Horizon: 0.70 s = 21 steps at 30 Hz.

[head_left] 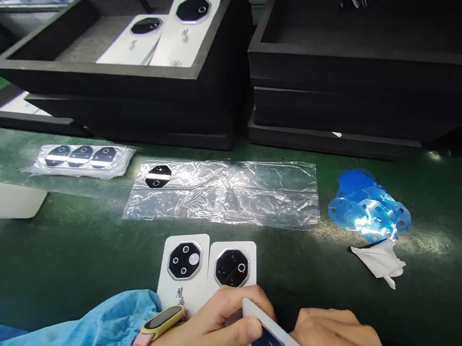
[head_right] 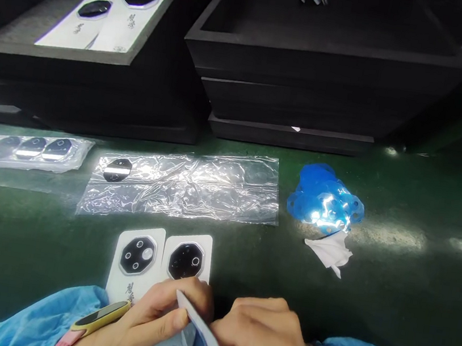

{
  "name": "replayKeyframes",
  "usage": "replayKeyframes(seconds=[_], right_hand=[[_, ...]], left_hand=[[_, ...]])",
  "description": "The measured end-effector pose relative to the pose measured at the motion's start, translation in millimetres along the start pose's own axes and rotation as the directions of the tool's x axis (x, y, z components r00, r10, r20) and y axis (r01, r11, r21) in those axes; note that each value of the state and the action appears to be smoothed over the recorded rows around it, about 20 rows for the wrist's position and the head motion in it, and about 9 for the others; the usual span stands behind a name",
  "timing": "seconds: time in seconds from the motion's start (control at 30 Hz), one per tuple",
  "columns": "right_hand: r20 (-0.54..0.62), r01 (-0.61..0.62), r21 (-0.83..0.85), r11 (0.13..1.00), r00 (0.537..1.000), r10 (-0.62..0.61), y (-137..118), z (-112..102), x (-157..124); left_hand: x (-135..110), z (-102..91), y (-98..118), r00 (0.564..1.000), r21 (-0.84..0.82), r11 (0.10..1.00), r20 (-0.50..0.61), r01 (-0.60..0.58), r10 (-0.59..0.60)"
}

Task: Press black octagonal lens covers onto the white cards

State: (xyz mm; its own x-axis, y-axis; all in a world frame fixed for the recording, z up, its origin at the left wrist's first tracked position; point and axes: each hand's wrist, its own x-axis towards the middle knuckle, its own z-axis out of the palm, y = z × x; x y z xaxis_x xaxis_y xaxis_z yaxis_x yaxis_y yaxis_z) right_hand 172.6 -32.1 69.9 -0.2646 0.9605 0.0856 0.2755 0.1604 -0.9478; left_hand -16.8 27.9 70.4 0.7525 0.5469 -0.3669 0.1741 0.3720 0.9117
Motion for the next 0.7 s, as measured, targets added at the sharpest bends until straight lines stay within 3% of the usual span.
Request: replayKeyframes(seconds=[0.13, 0.33, 0.57, 0.7], right_hand=[[0.005, -0.105, -0.050, 0.993, 0.994, 0.106, 2.9, -4.1, 8.7], [0.029, -0.045, -0.026, 0.999, 0.999, 0.046, -4.2, -4.3, 16.2], [0.077, 0.016, 0.075, 0.997, 0.997, -0.022, 0.3, 1.8, 13.5], [0.114, 0.041, 0.090, 0.995, 0.992, -0.051, 0.0, 2.3, 13.9]], left_hand=[[-1.2, 2.7, 7.1, 0.997, 0.130, 0.989, -0.030, -0.072, 0.076], [-4.2, -2.5, 2.5, 0.949, 0.222, 0.923, 0.088, -0.316, 0.304], [-3.8, -6.1, -9.7, 0.810, 0.339, 0.738, 0.178, -0.583, 0.558], [-3.9, -6.2, -9.9, 0.775, 0.381, 0.681, 0.200, -0.625, 0.600]])
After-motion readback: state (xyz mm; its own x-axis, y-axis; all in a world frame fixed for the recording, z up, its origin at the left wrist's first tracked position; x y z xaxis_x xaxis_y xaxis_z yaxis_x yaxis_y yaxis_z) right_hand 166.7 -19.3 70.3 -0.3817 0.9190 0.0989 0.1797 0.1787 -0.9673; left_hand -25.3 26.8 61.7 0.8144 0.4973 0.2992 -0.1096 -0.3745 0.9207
